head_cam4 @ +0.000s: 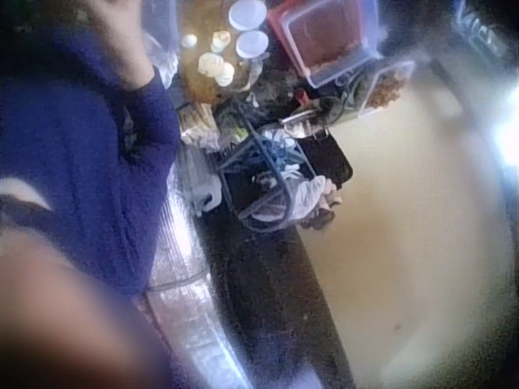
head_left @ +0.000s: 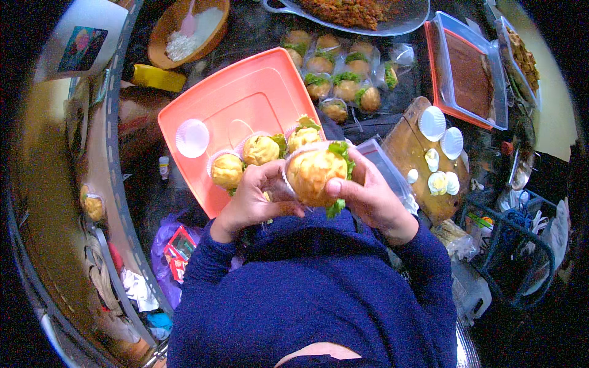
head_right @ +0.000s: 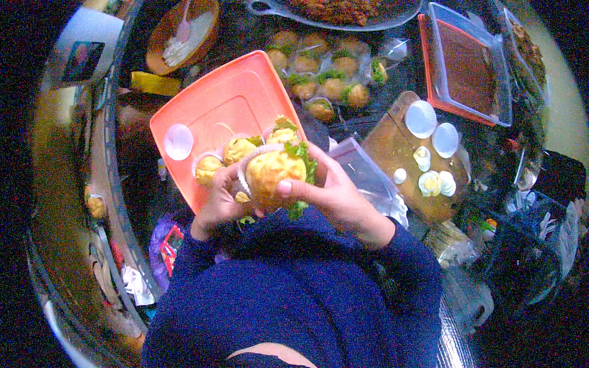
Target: The person assembles small food items by placing lettuce into round buns and arranging them on a tray. They handle the buns and lettuce by hand, occasionally adjusting the items and placing them into plastic bags.
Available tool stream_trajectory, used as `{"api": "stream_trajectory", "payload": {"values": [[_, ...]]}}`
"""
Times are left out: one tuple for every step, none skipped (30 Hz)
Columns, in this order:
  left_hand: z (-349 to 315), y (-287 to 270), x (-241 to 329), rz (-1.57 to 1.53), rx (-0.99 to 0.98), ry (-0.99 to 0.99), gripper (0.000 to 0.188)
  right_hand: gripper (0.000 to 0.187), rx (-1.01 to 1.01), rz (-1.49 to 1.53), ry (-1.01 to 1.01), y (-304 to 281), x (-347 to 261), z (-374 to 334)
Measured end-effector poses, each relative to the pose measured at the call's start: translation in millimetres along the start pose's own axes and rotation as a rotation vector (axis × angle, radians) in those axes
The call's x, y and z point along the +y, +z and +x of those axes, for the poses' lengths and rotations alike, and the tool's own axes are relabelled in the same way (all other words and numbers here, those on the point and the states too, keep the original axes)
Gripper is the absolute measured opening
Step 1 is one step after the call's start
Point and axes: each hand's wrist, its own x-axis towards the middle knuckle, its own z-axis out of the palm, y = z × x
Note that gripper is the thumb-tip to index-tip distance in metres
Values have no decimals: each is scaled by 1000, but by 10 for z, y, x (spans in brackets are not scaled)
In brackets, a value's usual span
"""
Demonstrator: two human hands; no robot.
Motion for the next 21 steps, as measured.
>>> {"api": "stream_trajectory", "payload": {"values": [[19,-8,13,-22,-22,32,44,69,13,31,-3,-17,-27,5],[36,-23,28,-13,-45,75,40,68,24,62,-11,-35,-56,4],[61,-34,38,31,-65,131,35,65,-5,53,-59,-43,-73,-1],[96,-41,43,93,-68,164,30,65,-1,37,-58,-45,-85,-11],[138,-41,45,188,-68,212,25,65,-18,38,-72,-48,-98,-26],[162,-18,47,269,-52,257,18,65,-47,55,-88,-48,-110,-43],[187,5,54,200,-59,252,11,65,-25,29,-108,-65,-142,-47],[203,23,68,167,-72,250,11,65,15,-8,-115,-89,-182,-34],[217,33,89,135,-86,248,11,62,18,42,-138,-112,-224,-27],[228,40,113,95,-106,258,11,59,2,73,-184,-138,-273,-26],[232,30,144,195,-126,340,10,58,46,46,-202,-164,-309,7],[237,44,164,179,-127,347,11,58,73,28,-224,-184,-339,38],[236,62,179,152,-121,348,12,58,116,4,-247,-188,-346,60],[238,77,187,126,-115,349,13,58,109,-29,-241,-181,-335,62],[249,74,190,159,-97,333,14,58,99,-51,-241,-168,-316,66],[255,81,184,170,-50,329,15,58,89,-72,-240,-150,-287,56],[262,89,168,181,-1,325,15,60,37,-41,-199,-132,-266,8],[268,92,148,229,49,304,16,62,-1,-77,-189,-126,-262,-30],[260,69,135,282,73,322,18,62,9,-131,-183,-119,-247,-43],[256,64,114,263,68,287,20,63,-4,-166,-188,-115,-236,-53],[249,62,92,241,64,246,21,65,7,-166,-167,-115,-231,-70]]}}
